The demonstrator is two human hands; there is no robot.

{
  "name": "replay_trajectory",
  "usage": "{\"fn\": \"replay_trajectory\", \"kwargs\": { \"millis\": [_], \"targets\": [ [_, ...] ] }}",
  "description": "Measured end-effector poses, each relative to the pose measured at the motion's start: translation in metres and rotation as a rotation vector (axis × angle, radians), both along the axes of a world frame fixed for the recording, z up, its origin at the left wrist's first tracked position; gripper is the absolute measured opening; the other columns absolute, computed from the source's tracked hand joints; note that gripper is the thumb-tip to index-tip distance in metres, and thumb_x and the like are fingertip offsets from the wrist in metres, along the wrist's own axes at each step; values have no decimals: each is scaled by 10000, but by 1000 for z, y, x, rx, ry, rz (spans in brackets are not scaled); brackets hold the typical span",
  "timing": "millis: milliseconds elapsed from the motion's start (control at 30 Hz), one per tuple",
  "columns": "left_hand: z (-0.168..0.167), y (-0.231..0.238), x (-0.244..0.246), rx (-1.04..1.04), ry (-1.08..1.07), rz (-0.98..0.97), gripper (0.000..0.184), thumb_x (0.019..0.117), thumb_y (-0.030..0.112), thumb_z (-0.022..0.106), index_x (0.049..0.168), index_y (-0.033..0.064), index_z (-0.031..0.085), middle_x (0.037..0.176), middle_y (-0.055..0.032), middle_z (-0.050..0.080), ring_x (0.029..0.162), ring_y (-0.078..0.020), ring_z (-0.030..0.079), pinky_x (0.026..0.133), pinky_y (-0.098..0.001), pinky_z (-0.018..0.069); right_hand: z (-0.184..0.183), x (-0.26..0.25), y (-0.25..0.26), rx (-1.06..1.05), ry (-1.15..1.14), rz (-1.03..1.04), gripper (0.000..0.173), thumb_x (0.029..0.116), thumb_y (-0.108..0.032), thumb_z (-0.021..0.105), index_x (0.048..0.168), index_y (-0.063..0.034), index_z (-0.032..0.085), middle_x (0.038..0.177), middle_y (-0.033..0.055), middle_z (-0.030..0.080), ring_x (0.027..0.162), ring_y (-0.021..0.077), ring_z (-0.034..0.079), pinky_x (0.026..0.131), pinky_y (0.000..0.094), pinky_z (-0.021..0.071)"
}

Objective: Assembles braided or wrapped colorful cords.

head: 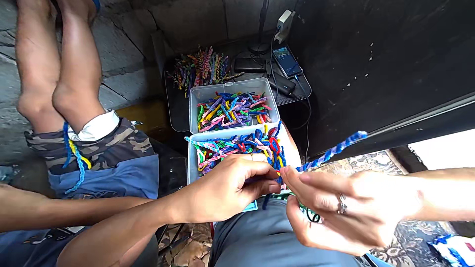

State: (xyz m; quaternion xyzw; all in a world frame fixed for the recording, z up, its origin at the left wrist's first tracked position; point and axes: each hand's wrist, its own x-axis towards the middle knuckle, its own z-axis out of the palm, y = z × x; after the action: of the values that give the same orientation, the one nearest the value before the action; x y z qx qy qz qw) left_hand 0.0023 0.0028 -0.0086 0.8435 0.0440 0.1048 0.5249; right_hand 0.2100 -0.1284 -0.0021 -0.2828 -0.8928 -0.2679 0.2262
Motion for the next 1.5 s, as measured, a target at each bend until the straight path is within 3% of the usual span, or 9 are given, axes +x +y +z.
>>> {"fn": "replay_trajectory", "kwargs": {
  "millis": [167, 333, 533, 700, 900, 1067, 1267, 1367, 1500],
  "targets": [
    [-3, -17, -7, 995, -315, 149, 191, 1032, 63, 520, 972, 22, 697, 810, -112, 676, 632, -207, 592, 549, -308, 440, 7, 5, 8, -603, 476, -36, 78, 1024, -118, 529, 1045, -85, 595, 821, 7, 651, 913, 96, 638, 983, 253, 457],
    [-5, -25, -9, 1363, -384, 198, 172, 1011, -27, 486, 993, -12, 657, 797, -103, 647, 632, -205, 531, 561, -306, 388, 5, 14, 22, -1315, 916, -81, 188, 919, -157, 708, 1016, -127, 549, 842, -98, 692, 796, -49, 665, 699, 123, 546],
    [-28, -7, 0, 756, -201, 255, 245, 1018, 173, 542, 934, 62, 745, 782, -60, 635, 614, -127, 592, 528, -239, 464, -19, 8, 16, -247, 182, -90, 116, 1065, -84, 469, 1113, -85, 574, 969, 99, 682, 1028, 234, 657, 1016, 421, 451],
    [-11, -2, 1, 189, -5, 181, 251, 1024, 208, 580, 960, 31, 748, 842, 23, 644, 775, 73, 585, 706, -69, 474, -26, 9, 12, 223, -137, -50, 237, 999, 91, 477, 1167, 1, 619, 1000, 110, 679, 973, 189, 633, 1019, 315, 424],
    [-8, 3, -2, 180, 17, 58, 279, 1044, 237, 558, 969, 34, 734, 846, 6, 633, 787, 50, 573, 712, -87, 457, -19, 5, 12, 35, -16, 3, 172, 1041, 43, 430, 1108, -27, 572, 944, 126, 669, 940, 217, 651, 958, 332, 477],
    [-4, 1, -7, 466, -201, 65, 266, 1051, 221, 563, 978, 47, 751, 839, -38, 651, 763, -25, 599, 664, -138, 466, 1, 2, 17, -634, 521, 17, 81, 1012, -82, 511, 1016, -75, 592, 868, 20, 658, 998, 92, 647, 1189, 382, 350],
    [5, -15, -15, 1356, -373, 204, 177, 1017, -13, 488, 992, -19, 664, 789, -113, 655, 632, -217, 547, 565, -317, 404, 10, 10, 35, -1445, 992, -32, 141, 949, -101, 662, 1018, -118, 541, 850, -57, 693, 770, -8, 675, 658, 147, 553],
    [-7, -7, -15, 1194, -326, 232, 180, 1036, 84, 533, 974, 11, 685, 767, -109, 651, 626, -219, 584, 551, -311, 431, -1, 9, 38, -1073, 737, -80, 91, 954, -169, 649, 1009, -111, 605, 869, -88, 674, 856, -40, 644, 781, 127, 529],
    [-18, 6, -10, 889, -227, 331, 229, 1001, 157, 558, 904, 56, 740, 765, -61, 613, 611, -132, 556, 536, -235, 436, -1, 0, 28, -389, 280, -114, 117, 1056, -174, 529, 1044, -92, 613, 928, 71, 703, 1122, 254, 650, 1152, 541, 335]
  ]
}}
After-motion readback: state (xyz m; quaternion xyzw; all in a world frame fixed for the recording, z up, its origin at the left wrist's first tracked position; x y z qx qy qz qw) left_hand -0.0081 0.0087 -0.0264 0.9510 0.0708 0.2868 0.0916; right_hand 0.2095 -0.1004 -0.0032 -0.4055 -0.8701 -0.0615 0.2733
